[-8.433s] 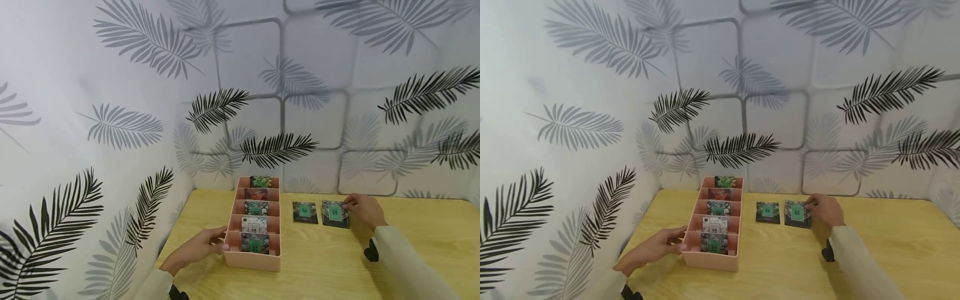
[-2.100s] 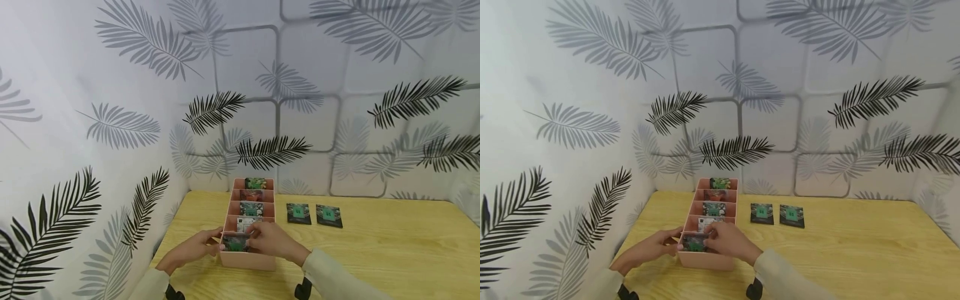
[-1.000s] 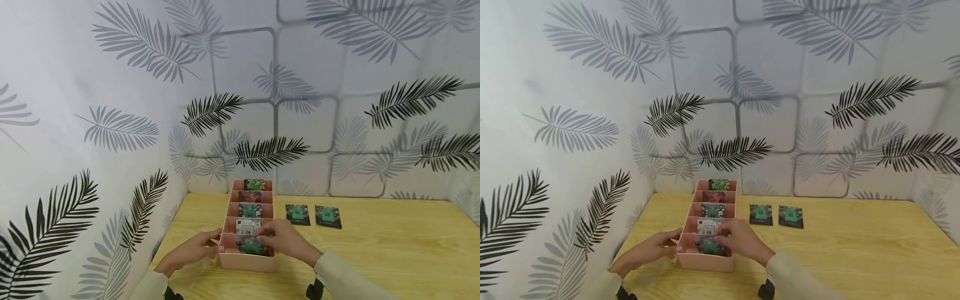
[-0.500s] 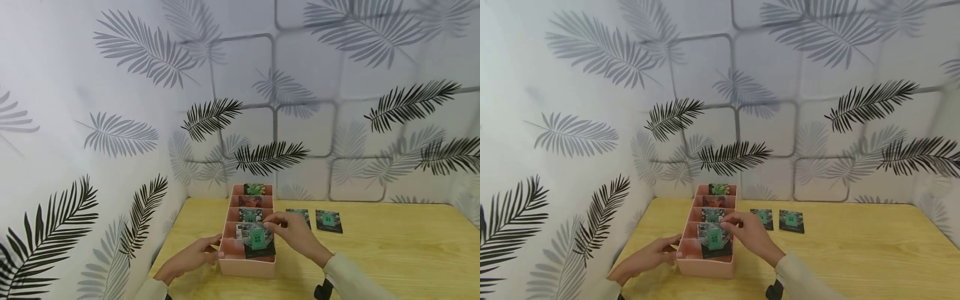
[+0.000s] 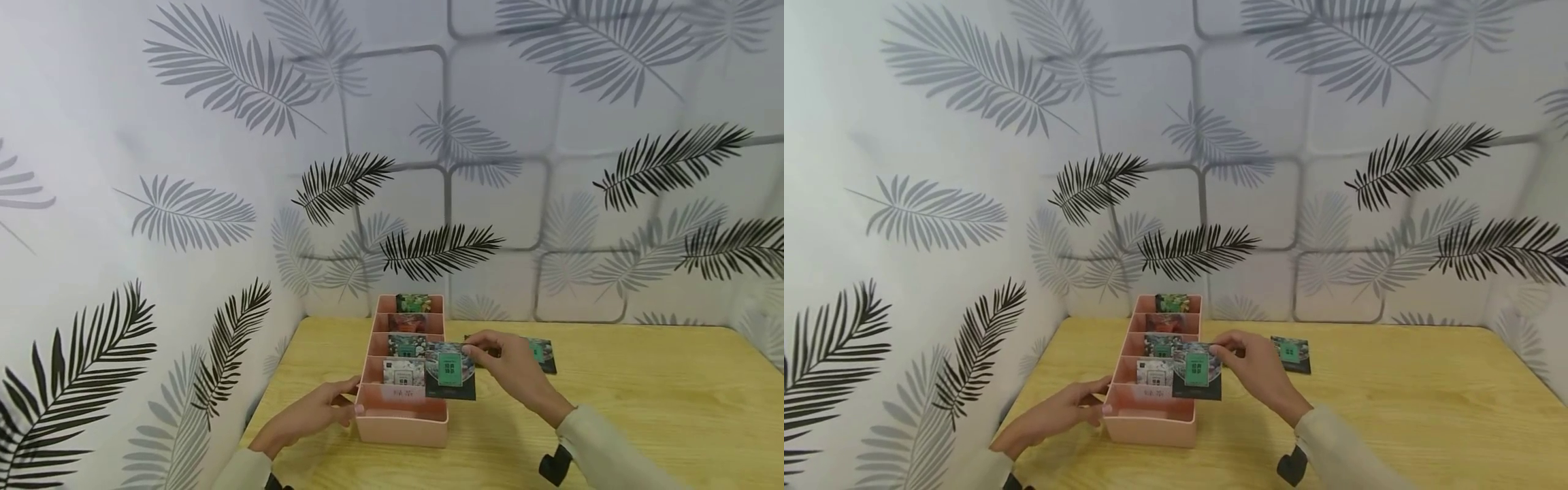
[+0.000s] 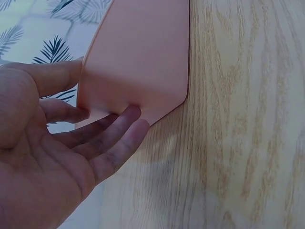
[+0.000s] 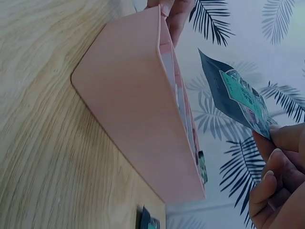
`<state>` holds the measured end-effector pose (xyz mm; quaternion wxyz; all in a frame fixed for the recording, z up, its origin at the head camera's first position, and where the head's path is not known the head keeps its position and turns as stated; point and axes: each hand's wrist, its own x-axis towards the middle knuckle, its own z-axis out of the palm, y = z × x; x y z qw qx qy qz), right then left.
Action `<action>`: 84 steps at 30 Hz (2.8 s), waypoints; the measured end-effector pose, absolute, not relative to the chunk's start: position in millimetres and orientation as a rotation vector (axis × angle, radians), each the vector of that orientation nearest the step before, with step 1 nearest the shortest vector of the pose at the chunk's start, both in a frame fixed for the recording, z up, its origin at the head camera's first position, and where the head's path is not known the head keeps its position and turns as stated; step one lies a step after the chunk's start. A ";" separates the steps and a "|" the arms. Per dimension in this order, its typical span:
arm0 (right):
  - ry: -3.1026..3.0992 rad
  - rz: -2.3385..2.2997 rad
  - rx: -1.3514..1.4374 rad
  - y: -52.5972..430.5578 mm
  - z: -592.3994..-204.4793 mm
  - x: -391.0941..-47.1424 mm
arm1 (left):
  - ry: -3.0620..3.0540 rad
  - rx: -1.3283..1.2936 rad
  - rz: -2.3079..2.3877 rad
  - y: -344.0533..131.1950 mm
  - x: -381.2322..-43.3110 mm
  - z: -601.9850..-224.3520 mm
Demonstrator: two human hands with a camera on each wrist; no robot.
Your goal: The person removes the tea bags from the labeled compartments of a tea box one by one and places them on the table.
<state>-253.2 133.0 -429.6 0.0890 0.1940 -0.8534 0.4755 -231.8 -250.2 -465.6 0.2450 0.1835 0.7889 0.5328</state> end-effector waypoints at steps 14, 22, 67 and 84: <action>-2.550 1.242 0.491 176.6 -432.2 -257.3 | 2.151 0.505 1.467 -252.2 -229.5 -464.3; -2.561 1.155 0.419 208.2 -439.2 -265.9 | 2.146 0.496 1.457 -250.7 -231.1 -464.7; -2.609 0.985 0.172 321.5 -483.5 -317.1 | 2.172 0.513 1.416 -249.7 -234.0 -463.4; -2.770 0.871 0.042 346.2 -507.6 -337.0 | 2.171 0.524 1.393 -251.4 -236.5 -462.7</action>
